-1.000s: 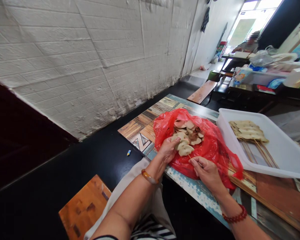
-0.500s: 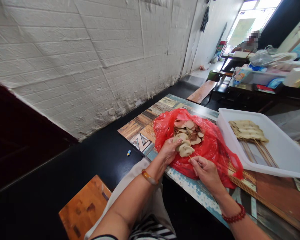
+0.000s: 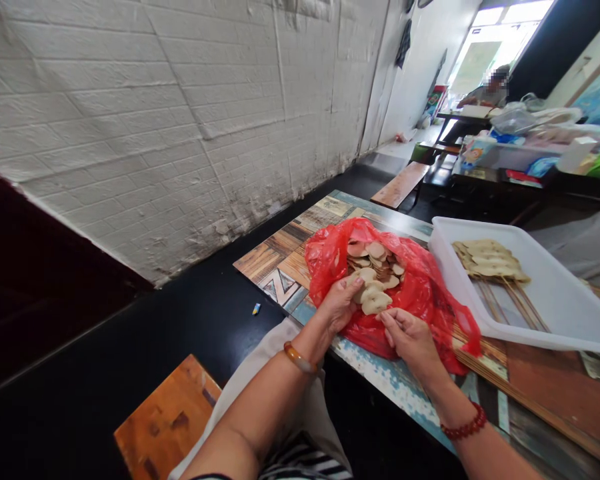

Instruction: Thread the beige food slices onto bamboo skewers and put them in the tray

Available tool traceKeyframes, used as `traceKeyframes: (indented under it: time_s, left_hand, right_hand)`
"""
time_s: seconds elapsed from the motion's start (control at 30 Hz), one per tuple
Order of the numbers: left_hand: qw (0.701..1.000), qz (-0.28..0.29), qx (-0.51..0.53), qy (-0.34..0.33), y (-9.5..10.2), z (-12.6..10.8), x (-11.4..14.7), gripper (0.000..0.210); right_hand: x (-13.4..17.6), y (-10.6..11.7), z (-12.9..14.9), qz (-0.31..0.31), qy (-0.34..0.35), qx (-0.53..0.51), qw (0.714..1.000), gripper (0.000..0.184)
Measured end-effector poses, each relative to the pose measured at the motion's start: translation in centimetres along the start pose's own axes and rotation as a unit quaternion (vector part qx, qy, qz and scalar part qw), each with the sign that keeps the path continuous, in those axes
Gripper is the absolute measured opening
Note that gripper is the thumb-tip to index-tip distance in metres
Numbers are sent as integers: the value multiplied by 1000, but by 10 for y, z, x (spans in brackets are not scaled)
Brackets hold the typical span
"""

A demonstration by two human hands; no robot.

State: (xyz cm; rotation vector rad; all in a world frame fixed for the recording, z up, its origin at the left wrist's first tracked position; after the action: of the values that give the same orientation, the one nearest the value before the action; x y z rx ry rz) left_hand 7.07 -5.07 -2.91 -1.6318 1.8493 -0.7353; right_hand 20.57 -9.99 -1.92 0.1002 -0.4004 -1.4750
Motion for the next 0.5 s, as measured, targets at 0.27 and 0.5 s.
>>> traceKeyframes:
  time_s: [0.27,0.5]
  left_hand:
    - [999,25,-13,20,-2,3,3,50]
    - [999,-7,-42,-28,-2,5,3,46]
  right_hand:
    - [-3,1,-4,21,-50,-76,996,43]
    - [-1,2,0,10,-17,-6,1000,38]
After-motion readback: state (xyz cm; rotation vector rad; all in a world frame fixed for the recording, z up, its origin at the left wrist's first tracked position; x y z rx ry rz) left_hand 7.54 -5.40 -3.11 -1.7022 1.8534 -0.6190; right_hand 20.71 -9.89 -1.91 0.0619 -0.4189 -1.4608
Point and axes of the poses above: each hand's wrist, its own x-axis away from the middle knuckle, its own y-axis out of the back of the hand, z = x × y, the point moved 5 cm from there along -x, towards the middle knuckle, and after that the axes turned 13 degrees about -y, right-handed, at the moved point
